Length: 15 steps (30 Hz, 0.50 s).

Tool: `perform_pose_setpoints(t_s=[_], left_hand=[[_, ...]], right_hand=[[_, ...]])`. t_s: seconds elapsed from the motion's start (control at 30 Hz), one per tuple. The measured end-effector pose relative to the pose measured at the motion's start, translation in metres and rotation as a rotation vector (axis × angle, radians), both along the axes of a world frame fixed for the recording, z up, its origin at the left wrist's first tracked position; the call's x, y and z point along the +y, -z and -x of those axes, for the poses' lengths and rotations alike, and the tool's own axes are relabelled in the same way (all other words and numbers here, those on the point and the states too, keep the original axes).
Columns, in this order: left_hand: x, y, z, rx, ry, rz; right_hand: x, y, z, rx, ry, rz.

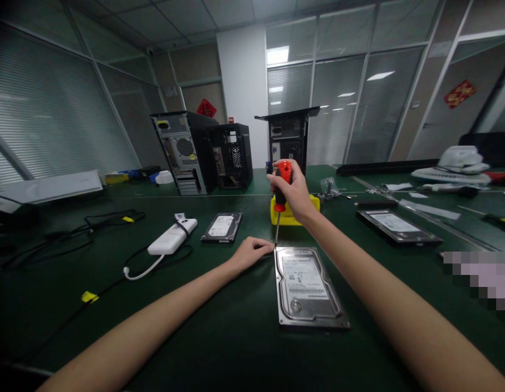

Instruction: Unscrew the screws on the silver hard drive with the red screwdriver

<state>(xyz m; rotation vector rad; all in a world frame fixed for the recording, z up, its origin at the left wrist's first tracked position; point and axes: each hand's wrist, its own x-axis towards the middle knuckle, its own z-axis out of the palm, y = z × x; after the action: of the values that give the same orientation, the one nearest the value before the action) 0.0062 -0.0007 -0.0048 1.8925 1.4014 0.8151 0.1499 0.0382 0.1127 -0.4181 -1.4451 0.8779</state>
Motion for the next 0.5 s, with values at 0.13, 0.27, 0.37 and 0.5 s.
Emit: perform_pose_setpoints(t_s=[0.13,0.27,0.37,0.5], left_hand=[[-0.0007,0.0002,0.0010,-0.012,0.007,-0.006],[-0.0012,-0.0003,0.0016,-0.029,0.020,-0.018],[-0.0024,-0.0019,0.0014,-0.023,0.017,-0.014],[-0.0039,-0.0028,0.0016,-0.021,0.018,-0.023]], right_hand=[[-0.0022,0.0001,0.0009,-0.010,0.007,-0.008],[-0.0069,-0.0010,0.0020,-0.034,0.005,-0.016],[-0.0081,-0.0008,0.0026,-0.048,0.006,-0.042],[-0.0074,-0.0016,0.0026,-0.072,-0.008,-0.009]])
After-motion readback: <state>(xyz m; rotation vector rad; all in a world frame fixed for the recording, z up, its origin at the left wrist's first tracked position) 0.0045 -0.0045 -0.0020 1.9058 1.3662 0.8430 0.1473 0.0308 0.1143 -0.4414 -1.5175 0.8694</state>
